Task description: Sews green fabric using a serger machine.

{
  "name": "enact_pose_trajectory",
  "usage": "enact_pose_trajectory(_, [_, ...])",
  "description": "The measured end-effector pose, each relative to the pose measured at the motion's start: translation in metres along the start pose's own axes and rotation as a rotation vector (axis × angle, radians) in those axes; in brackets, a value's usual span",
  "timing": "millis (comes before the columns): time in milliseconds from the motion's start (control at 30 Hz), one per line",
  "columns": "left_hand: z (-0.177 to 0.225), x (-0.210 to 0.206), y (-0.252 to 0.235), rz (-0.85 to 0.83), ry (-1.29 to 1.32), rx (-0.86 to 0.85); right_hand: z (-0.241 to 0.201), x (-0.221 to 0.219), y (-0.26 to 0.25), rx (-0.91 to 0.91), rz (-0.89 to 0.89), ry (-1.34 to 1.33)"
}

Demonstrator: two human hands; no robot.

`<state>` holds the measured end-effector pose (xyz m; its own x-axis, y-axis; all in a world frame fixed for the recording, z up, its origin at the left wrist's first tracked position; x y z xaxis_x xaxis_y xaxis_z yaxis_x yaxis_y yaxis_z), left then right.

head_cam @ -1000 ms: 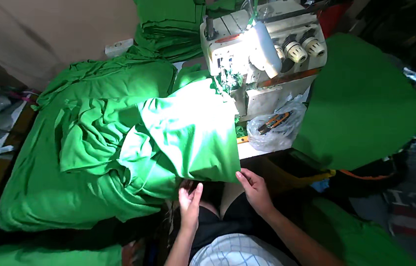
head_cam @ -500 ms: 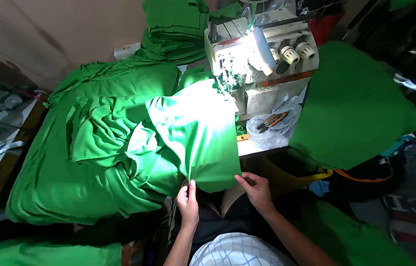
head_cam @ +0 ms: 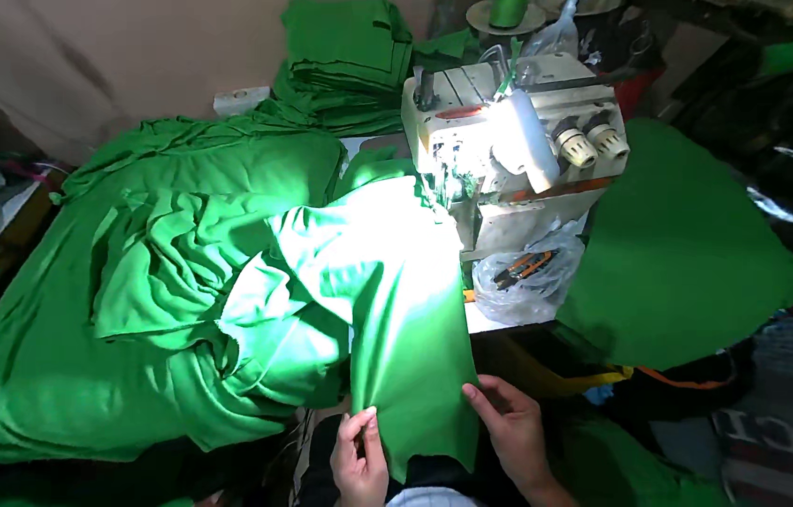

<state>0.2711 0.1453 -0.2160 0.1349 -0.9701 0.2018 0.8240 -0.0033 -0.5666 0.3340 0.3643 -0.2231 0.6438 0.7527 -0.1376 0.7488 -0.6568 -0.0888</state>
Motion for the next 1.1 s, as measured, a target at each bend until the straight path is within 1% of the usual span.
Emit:
enact_pose_trajectory(100, [0.008, -0.005, -0.022, -0.001, -0.06, -0.094, -0.009, -0.008, -0.014, 0.011, 0.003, -0.03])
enact_pose_trajectory(333, [0.021, -0.018, -0.078, 0.047, -0.048, -0.193, -0.032, -0.025, -0.057, 0.119, 0.006, -0.035])
enact_pose_trajectory(467, [0.031, -0.027, -0.111, 0.054, -0.105, -0.196, -0.048, -0.035, -0.085, 0.191, 0.009, -0.023])
enact_pose_trajectory(567, [0.031, -0.035, -0.134, 0.01, -0.012, -0.185, -0.056, -0.04, -0.105, 0.218, 0.013, -0.017])
enact_pose_trajectory(600, [0.028, -0.038, -0.141, -0.03, 0.052, -0.136, -0.057, -0.041, -0.111, 0.219, 0.014, -0.026])
enact_pose_trajectory(633, [0.025, -0.042, -0.145, -0.08, 0.136, -0.034, -0.059, -0.042, -0.115, 0.216, 0.013, -0.032])
enact_pose_trajectory(733, [0.018, -0.047, -0.14, -0.219, 0.331, 0.478, -0.06, -0.043, -0.113, 0.172, -0.054, -0.053])
enact_pose_trajectory(767, [0.019, -0.047, -0.134, -0.269, 0.377, 0.569, -0.059, -0.042, -0.107, 0.149, -0.099, -0.046])
enact_pose_trajectory(800, [0.021, -0.047, -0.128, -0.304, 0.411, 0.611, -0.056, -0.039, -0.099, 0.124, -0.138, -0.03])
enact_pose_trajectory(833, [0.022, -0.045, -0.123, -0.306, 0.433, 0.616, -0.053, -0.036, -0.09, 0.097, -0.16, -0.015])
enact_pose_trajectory(900, [0.02, -0.037, -0.118, -0.265, 0.392, 0.539, -0.044, -0.026, -0.072, 0.022, -0.166, -0.003])
enact_pose_trajectory(1000, [0.017, -0.03, -0.112, -0.185, 0.314, 0.379, -0.037, -0.017, -0.055, -0.075, -0.167, -0.06])
enact_pose_trajectory(1033, [0.019, -0.03, -0.11, -0.17, 0.298, 0.304, -0.037, -0.016, -0.052, -0.088, -0.174, -0.073])
enact_pose_trajectory(1100, [0.031, -0.032, -0.109, -0.115, 0.229, 0.079, -0.038, -0.016, -0.051, -0.099, -0.184, -0.083])
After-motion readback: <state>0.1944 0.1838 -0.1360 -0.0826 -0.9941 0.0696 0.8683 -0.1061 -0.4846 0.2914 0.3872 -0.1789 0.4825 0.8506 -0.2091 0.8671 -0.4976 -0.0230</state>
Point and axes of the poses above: each hand's wrist, its own y-axis away from the middle knuckle, its own x-axis out of the back of the hand, z = x × y, the point moved 8 cm from there along -y, towards the middle knuckle
